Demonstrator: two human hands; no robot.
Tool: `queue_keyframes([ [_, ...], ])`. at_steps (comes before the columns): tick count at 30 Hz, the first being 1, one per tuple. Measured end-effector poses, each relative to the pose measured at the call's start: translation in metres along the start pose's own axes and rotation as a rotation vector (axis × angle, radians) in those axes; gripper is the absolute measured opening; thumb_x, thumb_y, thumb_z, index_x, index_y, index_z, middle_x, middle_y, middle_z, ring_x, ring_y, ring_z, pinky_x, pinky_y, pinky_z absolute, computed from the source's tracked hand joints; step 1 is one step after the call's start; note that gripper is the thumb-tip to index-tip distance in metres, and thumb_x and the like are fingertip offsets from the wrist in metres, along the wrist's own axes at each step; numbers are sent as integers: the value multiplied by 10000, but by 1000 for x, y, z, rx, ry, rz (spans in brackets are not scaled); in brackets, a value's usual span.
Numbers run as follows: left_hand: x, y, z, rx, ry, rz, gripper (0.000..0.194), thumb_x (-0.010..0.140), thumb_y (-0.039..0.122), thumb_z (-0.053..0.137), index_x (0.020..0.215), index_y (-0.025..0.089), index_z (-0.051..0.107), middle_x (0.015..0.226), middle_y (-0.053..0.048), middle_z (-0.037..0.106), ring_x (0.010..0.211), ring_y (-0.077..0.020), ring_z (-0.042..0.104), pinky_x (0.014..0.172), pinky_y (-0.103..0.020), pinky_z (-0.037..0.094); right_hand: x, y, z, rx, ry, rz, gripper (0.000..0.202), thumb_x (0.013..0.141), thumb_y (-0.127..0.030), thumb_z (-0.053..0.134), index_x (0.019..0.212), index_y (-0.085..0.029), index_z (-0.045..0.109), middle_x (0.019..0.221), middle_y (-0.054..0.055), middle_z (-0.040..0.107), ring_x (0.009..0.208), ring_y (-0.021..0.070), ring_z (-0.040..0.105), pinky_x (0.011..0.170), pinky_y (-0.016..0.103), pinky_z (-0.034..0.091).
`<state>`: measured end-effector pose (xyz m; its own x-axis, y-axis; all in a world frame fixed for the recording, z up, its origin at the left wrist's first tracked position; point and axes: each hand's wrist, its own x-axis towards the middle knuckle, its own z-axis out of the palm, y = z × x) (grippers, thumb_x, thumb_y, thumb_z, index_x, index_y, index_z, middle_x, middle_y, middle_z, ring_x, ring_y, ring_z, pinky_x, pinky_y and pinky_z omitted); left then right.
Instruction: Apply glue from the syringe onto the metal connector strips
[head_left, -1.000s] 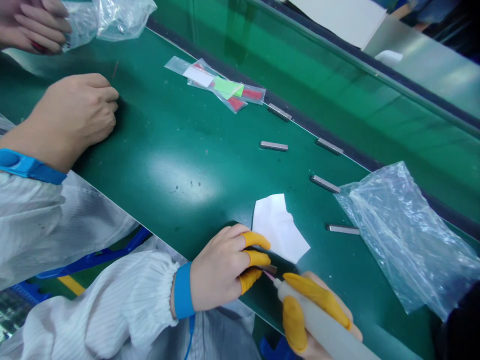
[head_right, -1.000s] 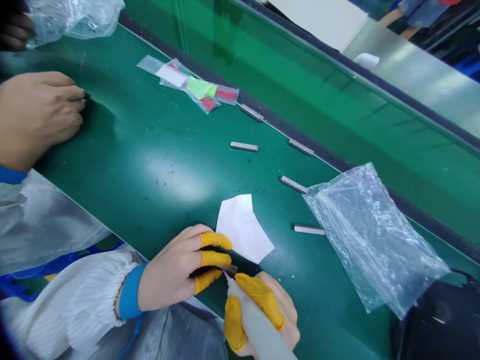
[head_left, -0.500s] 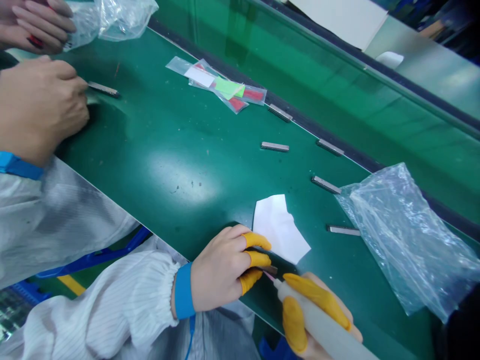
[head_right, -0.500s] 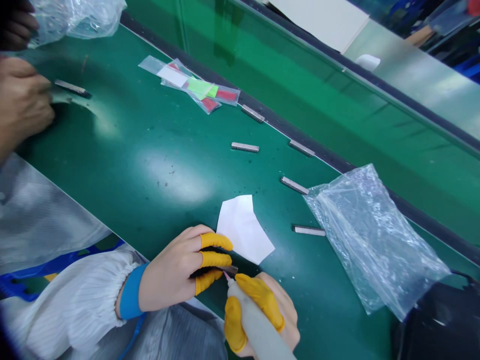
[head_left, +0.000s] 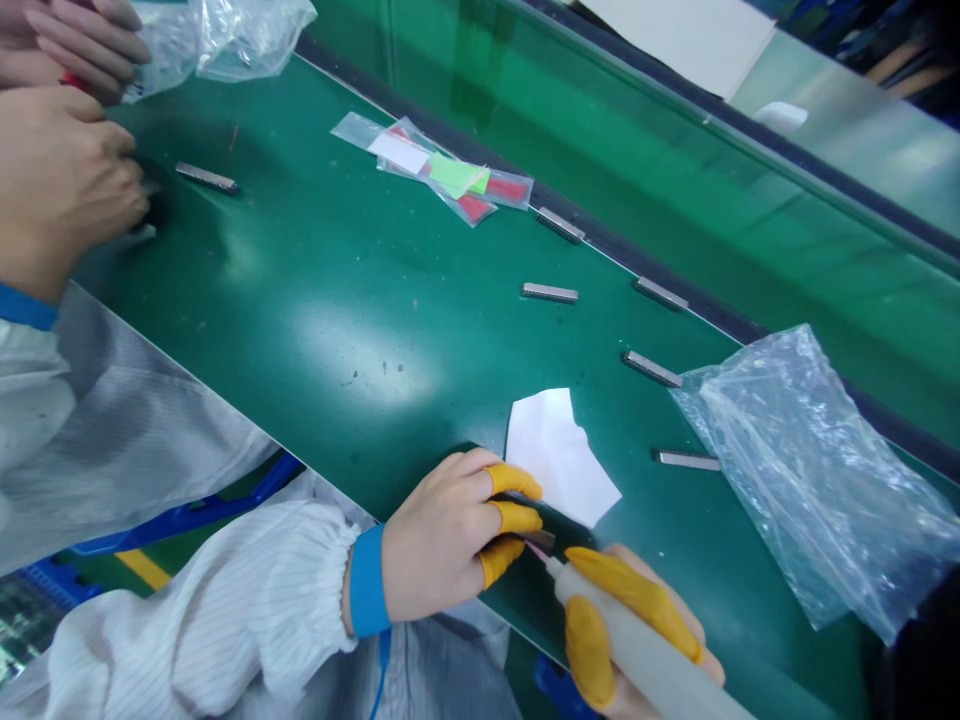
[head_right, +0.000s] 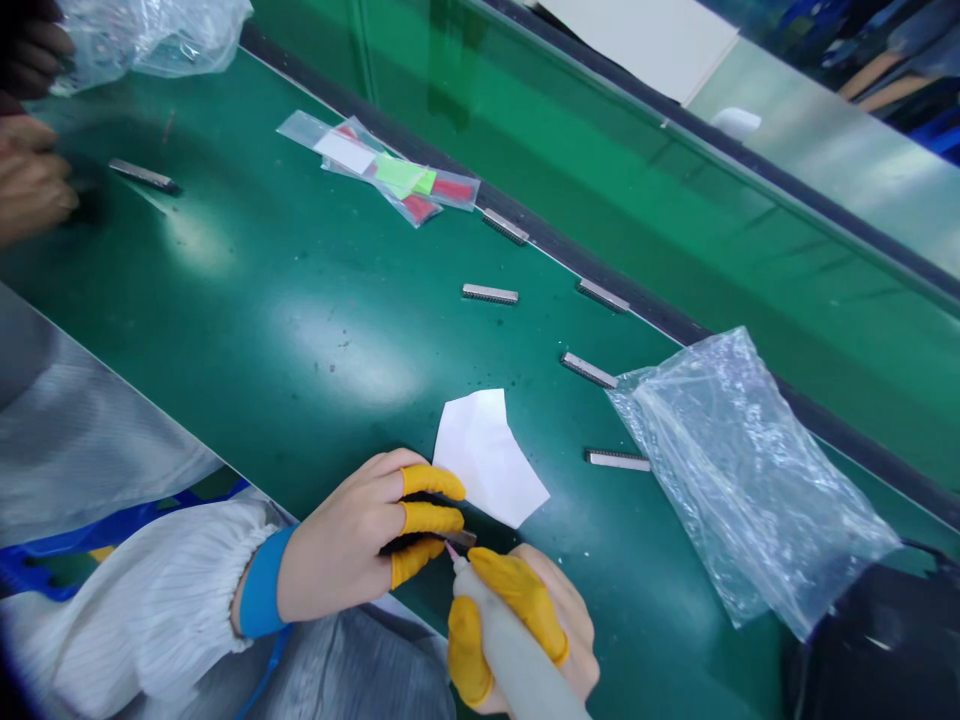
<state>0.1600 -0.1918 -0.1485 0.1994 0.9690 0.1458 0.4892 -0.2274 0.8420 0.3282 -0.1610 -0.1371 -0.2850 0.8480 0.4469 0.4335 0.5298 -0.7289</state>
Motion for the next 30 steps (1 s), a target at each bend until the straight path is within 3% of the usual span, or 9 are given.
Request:
queue_keyframes([
  [3,0,-1,0,-1,8,8,153,852,130,610,979,181,679,1088,-35,663,967,-205,542,830,-355,480,5,-2,0,33,-11,-140,198,689,-102,582,613,-214,437,502,-63,490,329,85,373,284,226,302],
  [8,0,-2,0,3,11,19,150,847,127,621,974,180,680,1083,-35,661,966,-206,541,835,-357,488,9,-2,3,-9,-15,-225,210,689,-78,590,617,-200,435,548,-61,487,378,74,396,307,212,343],
  [17,-1,-4,0,-15,51,57,137,841,122,629,965,151,682,1093,-68,650,990,-209,532,896,-355,509,5,3,3,-39,-21,-237,130,690,-91,594,682,-192,513,607,-38,562,412,81,456,319,198,384],
  [30,0,-2,-1,-24,40,39,141,832,114,634,957,157,683,1082,-56,658,983,-210,540,877,-361,505,13,-5,8,-23,17,-224,215,702,-91,586,615,-200,422,518,-67,467,393,67,393,323,184,345],
])
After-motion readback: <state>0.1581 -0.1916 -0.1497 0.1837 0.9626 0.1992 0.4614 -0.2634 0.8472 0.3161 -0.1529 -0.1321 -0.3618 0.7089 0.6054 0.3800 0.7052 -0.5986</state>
